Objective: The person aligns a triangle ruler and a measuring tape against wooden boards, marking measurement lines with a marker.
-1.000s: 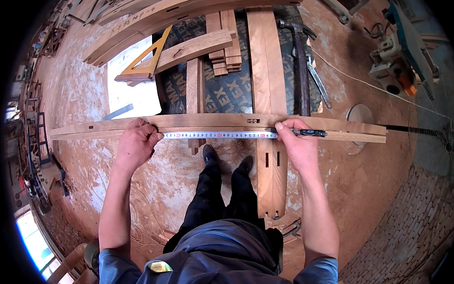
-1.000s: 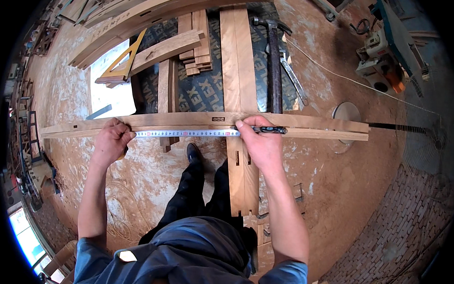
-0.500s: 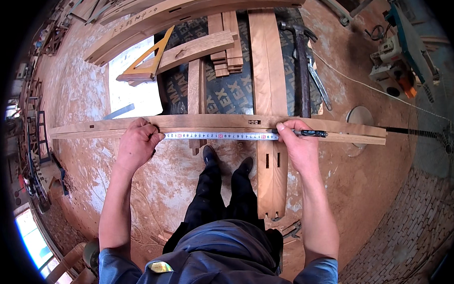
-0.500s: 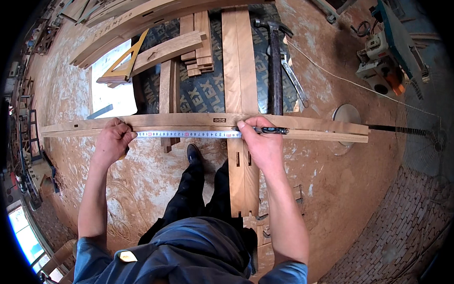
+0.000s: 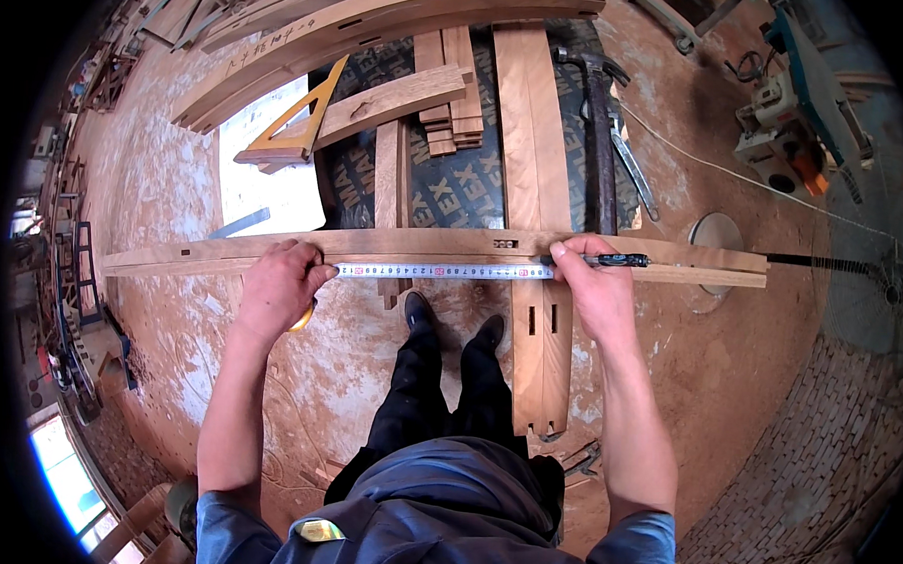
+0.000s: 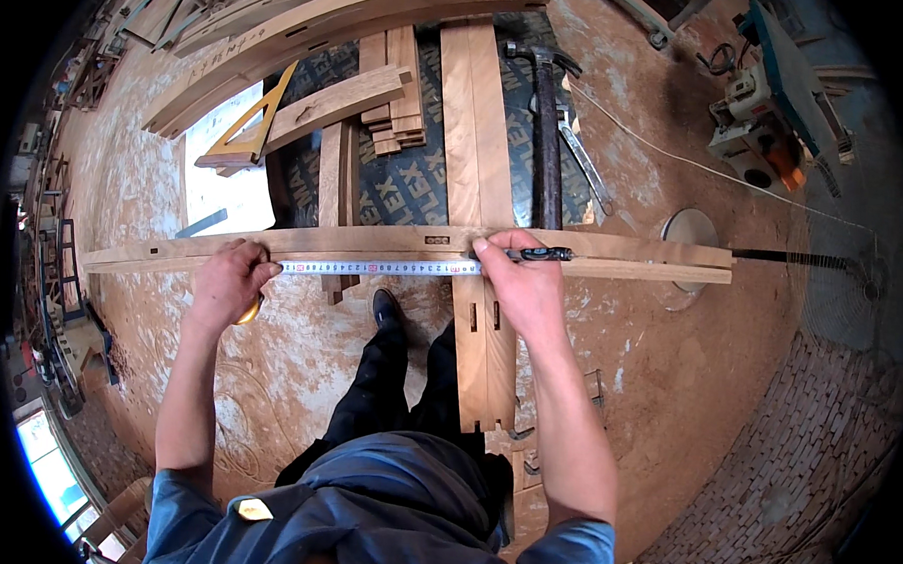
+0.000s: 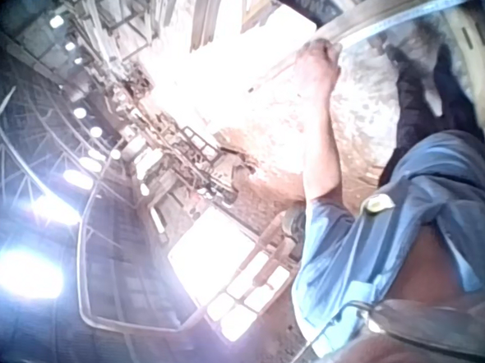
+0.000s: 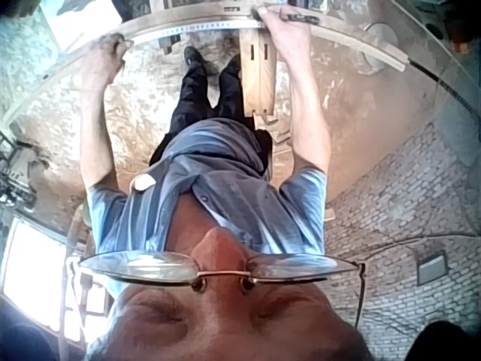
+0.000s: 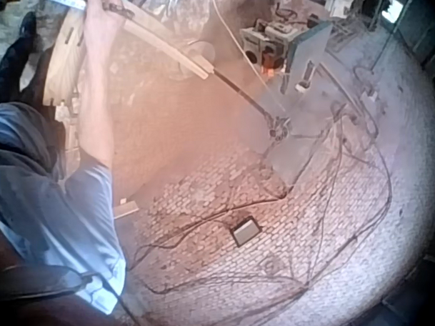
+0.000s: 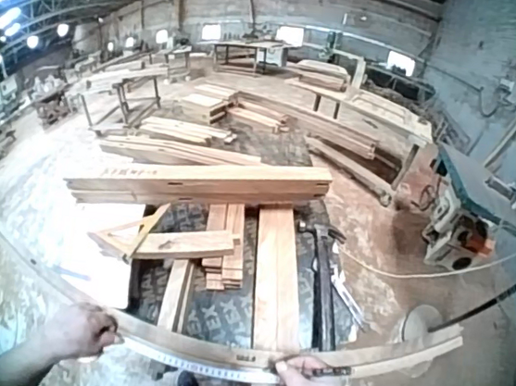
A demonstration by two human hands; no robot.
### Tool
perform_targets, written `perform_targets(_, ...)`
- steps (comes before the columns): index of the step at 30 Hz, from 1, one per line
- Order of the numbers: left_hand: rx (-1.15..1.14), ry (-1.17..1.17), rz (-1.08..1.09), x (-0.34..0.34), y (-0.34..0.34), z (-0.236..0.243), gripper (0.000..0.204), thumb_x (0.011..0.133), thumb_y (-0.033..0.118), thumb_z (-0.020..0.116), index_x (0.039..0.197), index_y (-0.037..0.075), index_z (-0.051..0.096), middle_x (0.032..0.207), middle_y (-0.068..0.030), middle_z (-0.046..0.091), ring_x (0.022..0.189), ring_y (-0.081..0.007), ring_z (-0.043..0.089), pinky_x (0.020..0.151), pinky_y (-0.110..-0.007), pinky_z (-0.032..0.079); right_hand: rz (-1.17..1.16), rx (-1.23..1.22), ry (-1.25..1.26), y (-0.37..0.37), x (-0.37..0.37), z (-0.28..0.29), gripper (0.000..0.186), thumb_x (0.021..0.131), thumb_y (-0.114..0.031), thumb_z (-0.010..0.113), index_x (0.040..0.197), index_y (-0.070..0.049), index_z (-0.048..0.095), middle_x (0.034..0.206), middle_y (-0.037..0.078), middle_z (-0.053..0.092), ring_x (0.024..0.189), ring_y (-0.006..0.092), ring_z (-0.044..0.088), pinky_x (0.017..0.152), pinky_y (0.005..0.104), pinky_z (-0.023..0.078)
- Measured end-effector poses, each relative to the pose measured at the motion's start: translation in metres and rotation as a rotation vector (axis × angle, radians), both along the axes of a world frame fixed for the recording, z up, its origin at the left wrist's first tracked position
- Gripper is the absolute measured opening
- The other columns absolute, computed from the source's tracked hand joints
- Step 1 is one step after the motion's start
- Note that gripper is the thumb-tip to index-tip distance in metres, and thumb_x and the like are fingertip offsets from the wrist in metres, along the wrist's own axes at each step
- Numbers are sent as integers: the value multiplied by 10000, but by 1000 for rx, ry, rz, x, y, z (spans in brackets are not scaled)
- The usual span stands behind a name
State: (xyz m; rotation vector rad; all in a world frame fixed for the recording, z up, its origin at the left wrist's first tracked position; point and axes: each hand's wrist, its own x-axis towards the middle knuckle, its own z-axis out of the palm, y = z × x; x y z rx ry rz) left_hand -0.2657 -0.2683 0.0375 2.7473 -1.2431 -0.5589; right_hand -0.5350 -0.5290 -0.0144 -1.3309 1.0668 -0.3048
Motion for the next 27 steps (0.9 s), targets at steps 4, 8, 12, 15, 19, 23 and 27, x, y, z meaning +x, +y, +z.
perform_targets(4,-7,-21,-5,-4,-2,-2,279,898,325,743,917,56,674,900,-141,661,926,-371,651,793,-481,527,5,2,-12,-1,0,0,161,944,-170,735,922,-22,676,772,8,651,722,74,573,672,233,447)
perform_targets(8,-8,-25,8,-5,-3,-6,275,900,331,739,927,64,681,907,-142,665,926,-365,658,793,-480,533,13,-2,-5,-1,0,1,162,947,-171,730,916,-22,672,774,8,649,728,74,573,681,234,449)
perform_targets(12,-16,-31,36,-6,-4,-8,266,897,299,751,919,44,677,908,-163,662,888,-385,660,778,-486,529,15,-3,-21,-2,0,-2,177,943,-191,729,906,-26,679,764,1,652,712,68,566,664,237,449)
perform_targets(15,-12,-21,60,-8,-6,-8,267,896,285,758,916,32,674,918,-171,663,878,-393,664,771,-485,527,6,-31,-46,-1,0,-3,210,934,-238,734,899,-34,699,738,-16,659,671,54,553,616,236,443)
perform_targets(19,21,-19,85,-8,-7,-7,282,897,316,756,929,45,682,948,-162,673,905,-384,672,782,-476,531,7,-15,-84,0,0,0,181,954,-189,711,920,-14,677,781,15,665,739,85,587,701,251,470)
perform_targets(23,59,-17,99,-6,-7,-8,297,902,355,748,937,65,689,963,-154,678,921,-378,675,795,-475,532,7,-30,-127,1,-4,7,153,979,-152,676,959,-1,665,817,38,678,790,103,617,755,262,493)
perform_targets(27,62,-30,99,-7,-6,-9,311,908,376,731,937,68,701,963,-157,683,932,-371,679,809,-483,537,-95,-103,-357,9,-17,13,141,987,-108,656,1050,18,670,825,55,706,794,120,661,762,282,535)
